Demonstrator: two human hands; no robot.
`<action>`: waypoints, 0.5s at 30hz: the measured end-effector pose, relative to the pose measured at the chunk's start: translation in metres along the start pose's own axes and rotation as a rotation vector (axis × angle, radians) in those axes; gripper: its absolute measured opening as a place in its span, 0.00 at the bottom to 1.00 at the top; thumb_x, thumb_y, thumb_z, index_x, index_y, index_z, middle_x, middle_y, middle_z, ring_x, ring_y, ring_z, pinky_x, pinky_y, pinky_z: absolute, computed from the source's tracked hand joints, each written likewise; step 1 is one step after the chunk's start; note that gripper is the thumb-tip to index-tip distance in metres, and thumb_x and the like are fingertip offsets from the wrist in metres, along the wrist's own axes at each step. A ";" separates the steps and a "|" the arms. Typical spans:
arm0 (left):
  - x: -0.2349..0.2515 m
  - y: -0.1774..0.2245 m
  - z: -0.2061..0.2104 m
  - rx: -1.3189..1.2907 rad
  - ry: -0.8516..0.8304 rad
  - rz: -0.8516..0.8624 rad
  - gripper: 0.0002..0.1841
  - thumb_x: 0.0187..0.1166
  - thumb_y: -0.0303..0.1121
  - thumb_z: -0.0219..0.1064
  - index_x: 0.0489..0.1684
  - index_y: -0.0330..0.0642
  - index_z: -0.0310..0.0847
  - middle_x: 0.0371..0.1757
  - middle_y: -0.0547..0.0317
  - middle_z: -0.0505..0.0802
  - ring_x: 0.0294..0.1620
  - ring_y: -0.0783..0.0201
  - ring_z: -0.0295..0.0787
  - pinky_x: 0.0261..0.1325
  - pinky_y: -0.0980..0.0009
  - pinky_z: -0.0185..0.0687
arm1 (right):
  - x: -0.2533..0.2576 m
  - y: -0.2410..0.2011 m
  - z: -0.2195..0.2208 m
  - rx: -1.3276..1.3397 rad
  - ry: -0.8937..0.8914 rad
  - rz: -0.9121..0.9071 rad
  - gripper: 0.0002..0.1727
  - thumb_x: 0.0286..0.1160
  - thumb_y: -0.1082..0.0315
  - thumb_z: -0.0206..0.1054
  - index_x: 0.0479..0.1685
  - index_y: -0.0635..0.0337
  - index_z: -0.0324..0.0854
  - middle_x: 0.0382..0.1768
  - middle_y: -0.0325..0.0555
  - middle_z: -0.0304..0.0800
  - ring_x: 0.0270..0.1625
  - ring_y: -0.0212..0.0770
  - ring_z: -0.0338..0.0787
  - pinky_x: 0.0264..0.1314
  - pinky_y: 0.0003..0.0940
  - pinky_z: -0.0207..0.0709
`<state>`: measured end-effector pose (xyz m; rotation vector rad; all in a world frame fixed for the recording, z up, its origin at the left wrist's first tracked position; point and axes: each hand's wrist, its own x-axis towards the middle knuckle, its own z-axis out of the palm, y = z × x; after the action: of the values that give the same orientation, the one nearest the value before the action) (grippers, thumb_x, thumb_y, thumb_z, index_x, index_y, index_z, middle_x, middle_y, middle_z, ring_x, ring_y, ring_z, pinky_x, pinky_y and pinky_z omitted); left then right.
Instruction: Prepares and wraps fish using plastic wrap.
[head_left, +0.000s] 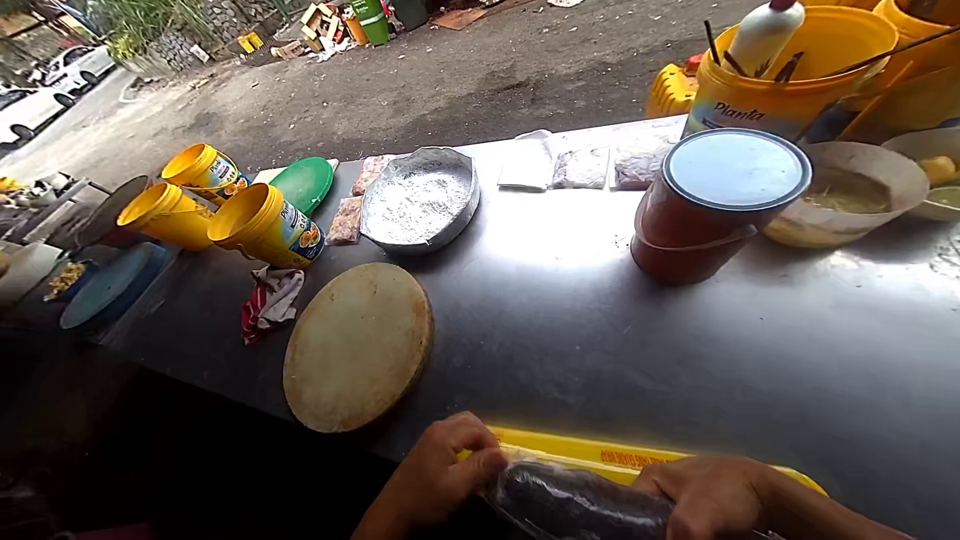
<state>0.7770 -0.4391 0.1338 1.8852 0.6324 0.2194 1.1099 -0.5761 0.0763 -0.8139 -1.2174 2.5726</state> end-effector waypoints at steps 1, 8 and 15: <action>0.016 -0.006 0.016 -0.090 -0.033 -0.029 0.18 0.86 0.44 0.63 0.32 0.38 0.88 0.43 0.59 0.91 0.53 0.70 0.85 0.60 0.70 0.81 | 0.004 -0.008 0.000 -0.036 -0.018 0.038 0.16 0.59 0.43 0.74 0.33 0.42 0.84 0.27 0.28 0.89 0.29 0.25 0.88 0.31 0.28 0.82; 0.073 0.011 0.075 0.014 -0.471 -0.196 0.29 0.94 0.54 0.42 0.57 0.42 0.86 0.48 0.54 0.93 0.49 0.61 0.90 0.58 0.55 0.85 | 0.013 -0.004 0.004 -0.089 0.034 0.051 0.17 0.73 0.42 0.64 0.34 0.43 0.85 0.30 0.23 0.88 0.32 0.20 0.85 0.36 0.26 0.80; 0.066 0.064 0.102 0.433 -0.614 -0.175 0.42 0.71 0.70 0.68 0.73 0.43 0.77 0.51 0.42 0.95 0.53 0.40 0.94 0.56 0.35 0.85 | -0.019 -0.006 0.014 -0.273 0.297 0.071 0.36 0.85 0.34 0.52 0.62 0.59 0.84 0.47 0.48 0.91 0.49 0.38 0.89 0.57 0.46 0.81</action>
<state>0.8976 -0.5050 0.1415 2.1392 0.4313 -0.6368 1.1177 -0.5889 0.0955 -1.2626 -1.4804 2.2551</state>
